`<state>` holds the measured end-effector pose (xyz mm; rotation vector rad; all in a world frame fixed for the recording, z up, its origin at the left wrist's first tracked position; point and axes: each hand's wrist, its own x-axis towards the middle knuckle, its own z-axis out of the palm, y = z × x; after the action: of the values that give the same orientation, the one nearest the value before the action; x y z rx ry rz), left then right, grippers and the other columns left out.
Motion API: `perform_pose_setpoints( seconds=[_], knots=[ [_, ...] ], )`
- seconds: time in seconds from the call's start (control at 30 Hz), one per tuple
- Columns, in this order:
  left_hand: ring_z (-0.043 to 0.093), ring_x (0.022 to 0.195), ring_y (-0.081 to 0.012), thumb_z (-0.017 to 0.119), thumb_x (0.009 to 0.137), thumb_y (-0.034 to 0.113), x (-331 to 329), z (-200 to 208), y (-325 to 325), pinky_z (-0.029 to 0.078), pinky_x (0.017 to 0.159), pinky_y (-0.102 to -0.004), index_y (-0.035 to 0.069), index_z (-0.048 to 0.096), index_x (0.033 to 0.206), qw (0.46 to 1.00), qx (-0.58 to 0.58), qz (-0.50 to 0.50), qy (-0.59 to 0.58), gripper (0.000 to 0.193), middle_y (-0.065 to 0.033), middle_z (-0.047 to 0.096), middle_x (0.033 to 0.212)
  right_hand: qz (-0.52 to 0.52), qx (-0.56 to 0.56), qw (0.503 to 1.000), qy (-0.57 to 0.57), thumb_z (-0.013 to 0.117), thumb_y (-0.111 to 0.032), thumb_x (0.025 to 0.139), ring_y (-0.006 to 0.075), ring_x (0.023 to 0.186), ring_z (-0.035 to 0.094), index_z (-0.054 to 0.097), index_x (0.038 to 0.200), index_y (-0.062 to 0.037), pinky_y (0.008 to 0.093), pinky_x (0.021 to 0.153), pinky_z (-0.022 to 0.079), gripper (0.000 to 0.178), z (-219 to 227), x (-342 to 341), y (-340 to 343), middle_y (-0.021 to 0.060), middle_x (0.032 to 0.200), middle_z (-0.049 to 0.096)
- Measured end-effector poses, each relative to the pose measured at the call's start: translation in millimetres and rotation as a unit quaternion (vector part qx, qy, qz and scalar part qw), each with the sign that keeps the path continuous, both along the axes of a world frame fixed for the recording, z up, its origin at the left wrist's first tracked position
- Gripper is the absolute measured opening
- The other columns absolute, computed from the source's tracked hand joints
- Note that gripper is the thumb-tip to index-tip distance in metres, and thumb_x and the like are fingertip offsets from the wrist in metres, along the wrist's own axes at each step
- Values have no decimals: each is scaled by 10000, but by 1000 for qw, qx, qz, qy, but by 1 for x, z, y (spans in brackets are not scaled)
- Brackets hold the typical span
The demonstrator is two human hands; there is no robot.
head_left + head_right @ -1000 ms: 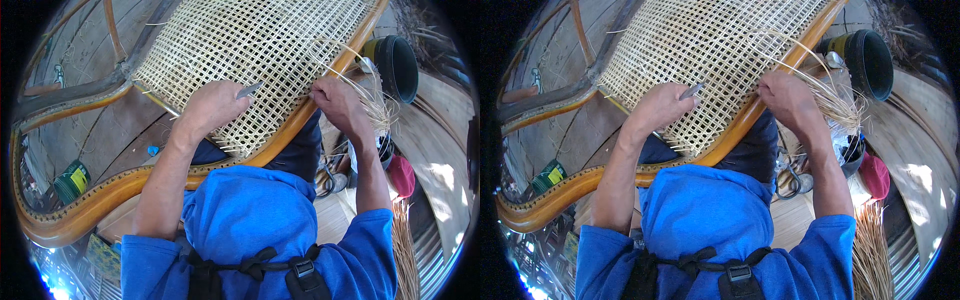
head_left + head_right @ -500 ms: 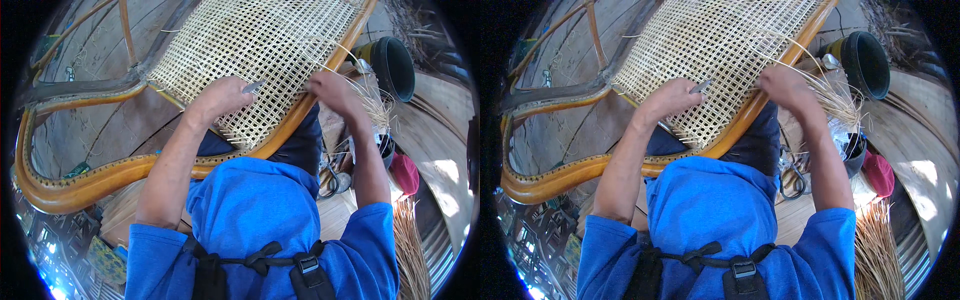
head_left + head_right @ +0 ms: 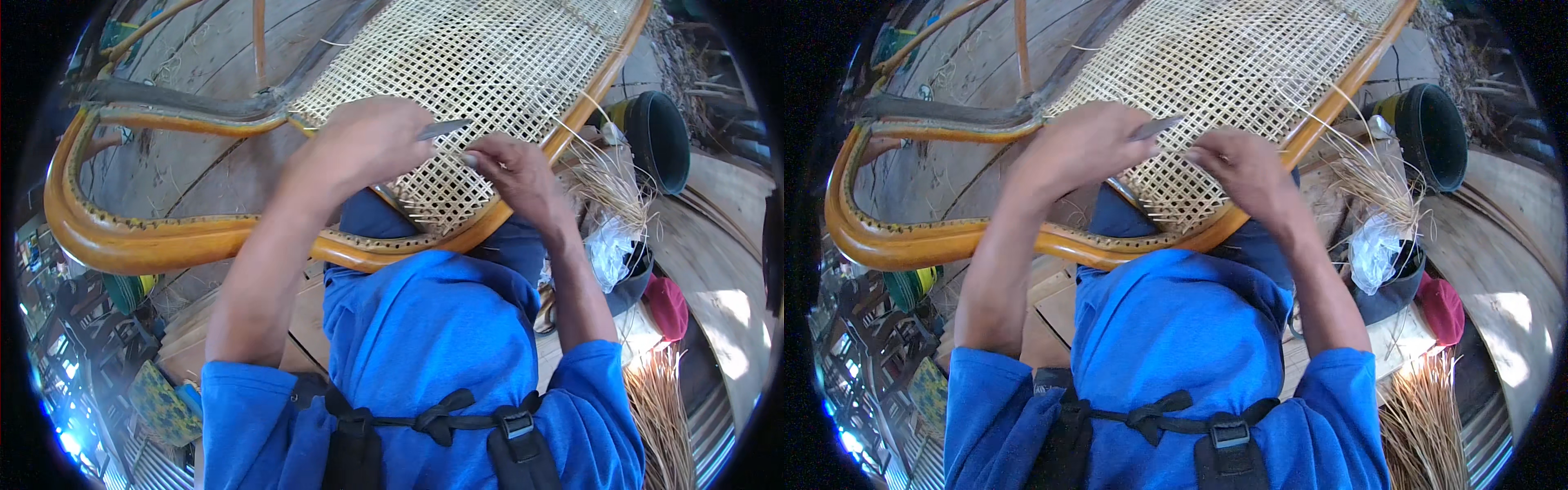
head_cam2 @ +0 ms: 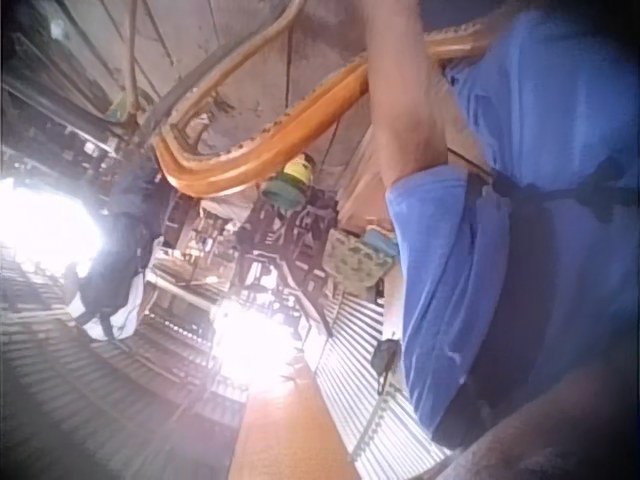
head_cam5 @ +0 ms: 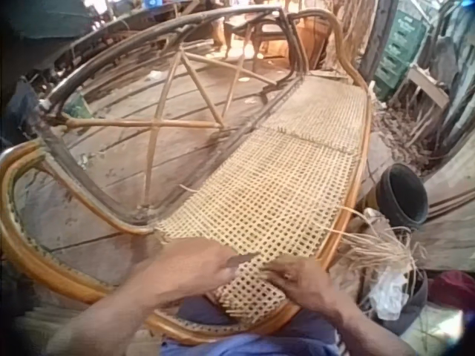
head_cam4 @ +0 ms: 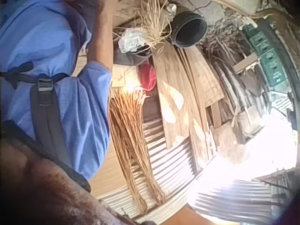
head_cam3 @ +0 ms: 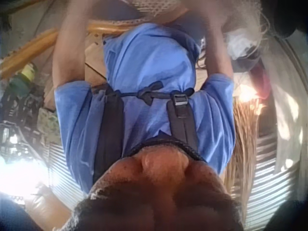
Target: Weaving a chair seat with natural cane fibers in a workshop setting.
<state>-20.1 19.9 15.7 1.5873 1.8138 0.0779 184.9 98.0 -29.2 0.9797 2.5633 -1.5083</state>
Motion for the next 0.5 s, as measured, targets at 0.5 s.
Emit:
perform_pose_setpoints(
  seconds=[0.5],
  knots=[
    [688, 784, -336, 598, 746, 174, 21, -66, 40, 548, 725, -422, 13, 720, 851, 996, -8, -86, -5, 227, -188, 696, 833, -91, 152, 964, -200, 589, -252, 869, 349, 701, 639, 667, 851, -26, 422, 652, 494, 240, -25, 1, -16, 203, 733, 626]
  ],
)
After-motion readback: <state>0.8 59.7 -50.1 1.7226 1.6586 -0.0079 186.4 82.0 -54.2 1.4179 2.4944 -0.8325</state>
